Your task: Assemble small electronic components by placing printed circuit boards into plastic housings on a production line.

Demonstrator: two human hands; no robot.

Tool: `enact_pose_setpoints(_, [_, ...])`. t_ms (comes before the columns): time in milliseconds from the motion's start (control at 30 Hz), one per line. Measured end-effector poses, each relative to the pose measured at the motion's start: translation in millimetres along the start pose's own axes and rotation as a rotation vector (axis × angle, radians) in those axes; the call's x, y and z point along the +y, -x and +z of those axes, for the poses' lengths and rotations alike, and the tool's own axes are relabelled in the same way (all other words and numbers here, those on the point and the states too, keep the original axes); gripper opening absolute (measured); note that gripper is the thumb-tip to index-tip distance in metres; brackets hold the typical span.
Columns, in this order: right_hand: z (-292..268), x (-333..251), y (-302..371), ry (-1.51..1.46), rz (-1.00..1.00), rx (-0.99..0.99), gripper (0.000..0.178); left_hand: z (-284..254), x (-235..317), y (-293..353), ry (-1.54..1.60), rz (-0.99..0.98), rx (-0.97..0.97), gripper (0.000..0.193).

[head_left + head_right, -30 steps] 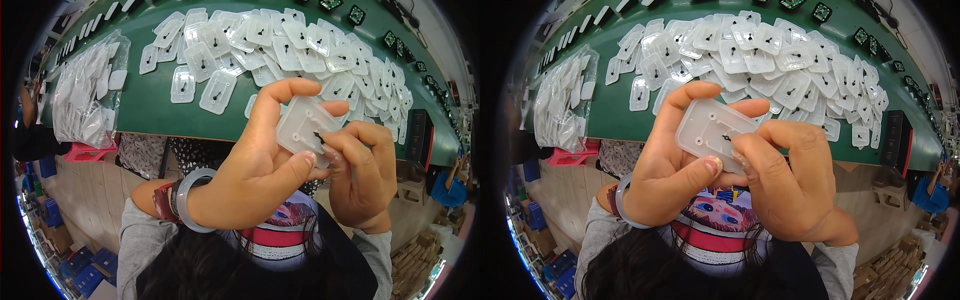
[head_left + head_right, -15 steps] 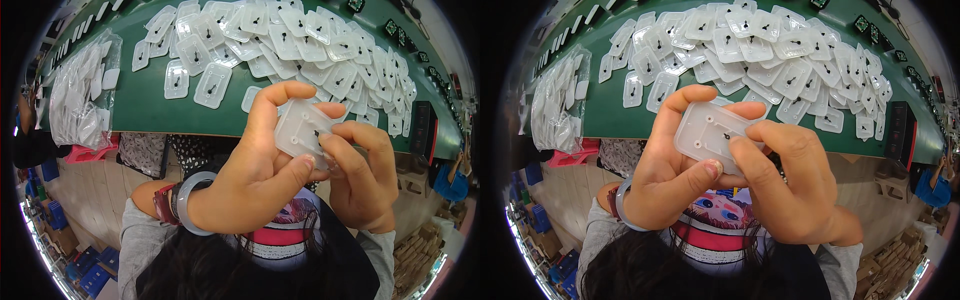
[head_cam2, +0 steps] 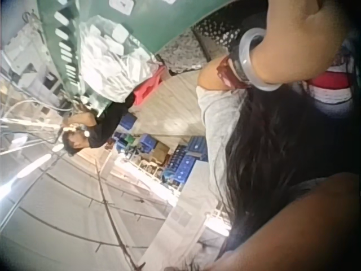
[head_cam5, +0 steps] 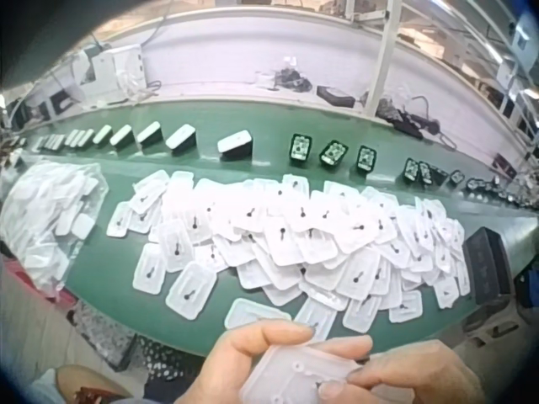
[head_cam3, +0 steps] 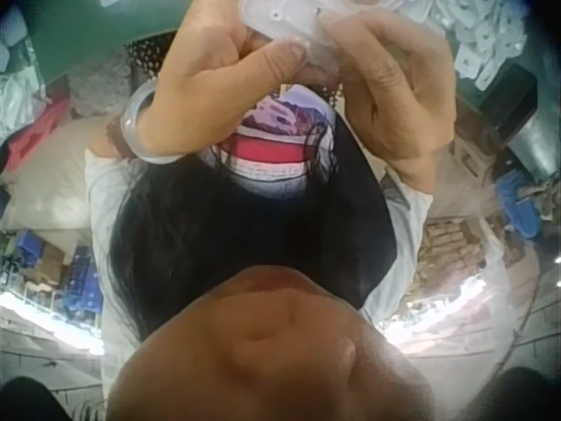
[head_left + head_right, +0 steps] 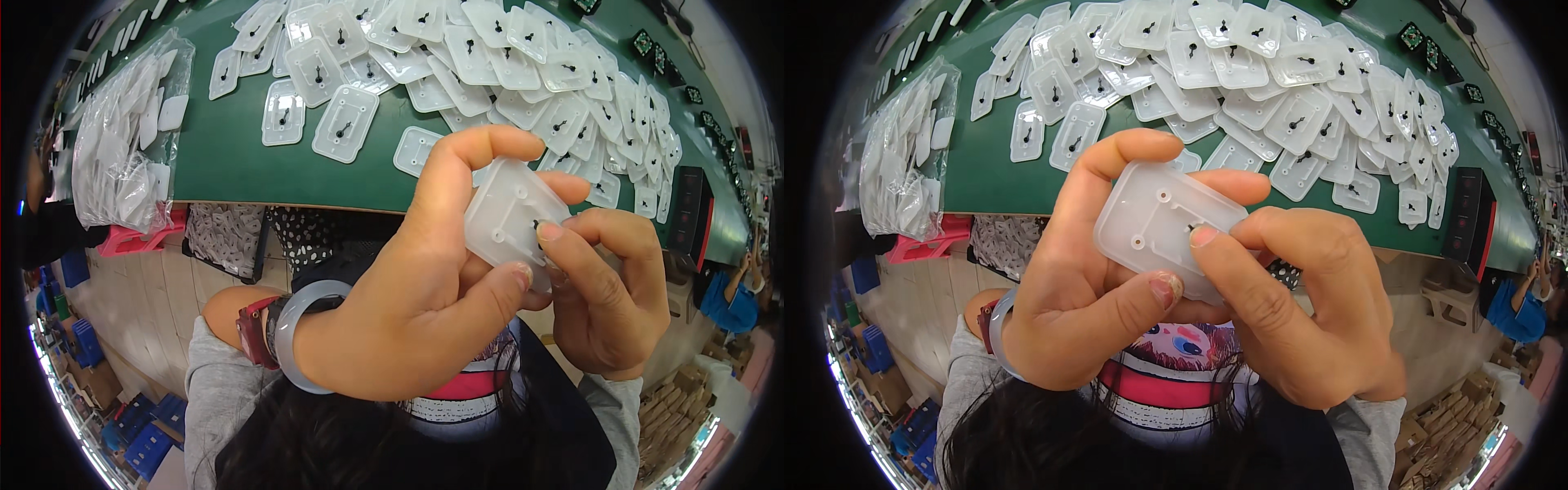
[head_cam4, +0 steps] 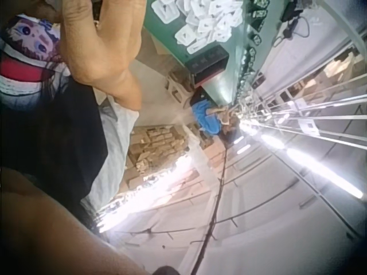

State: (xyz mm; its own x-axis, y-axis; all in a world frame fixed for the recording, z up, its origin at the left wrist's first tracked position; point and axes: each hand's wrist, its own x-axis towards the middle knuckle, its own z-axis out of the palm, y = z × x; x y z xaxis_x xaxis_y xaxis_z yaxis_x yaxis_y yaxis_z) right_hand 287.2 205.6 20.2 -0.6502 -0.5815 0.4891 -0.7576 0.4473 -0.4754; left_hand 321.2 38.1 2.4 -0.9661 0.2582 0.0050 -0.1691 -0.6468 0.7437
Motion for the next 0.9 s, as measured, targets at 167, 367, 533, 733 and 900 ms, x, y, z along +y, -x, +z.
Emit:
enact_pose_setpoints(167, [2.4,-1.5,-0.6,0.001,-0.001,-0.003,0.029,-1.2,-4.2,0.7,-0.021,0.033,-0.012,0.064])
enact_pose_setpoints(367, [8.3,14.3,-5.5,0.037,-0.174,-0.005,0.031,-4.1,-5.9,0.0,-0.077,0.030,-0.003,0.064])
enact_pose_setpoints(533, [-0.6,19.7,-7.0,0.068,-0.218,-0.026,0.035,-2.3,-0.8,-8.5,-0.076,0.014,0.042,0.063])
enact_pose_setpoints(733, [3.7,16.7,-28.5,-1.072,0.829,0.014,0.038,-15.2,18.7,-44.9,-0.511,-0.132,-0.054,0.060])
enact_pose_setpoints(900, [-22.5,71.4,-11.9,-1.079,0.870,-0.106,0.041,-11.4,76.4,-112.5,-1.338,0.045,-0.227,0.056])
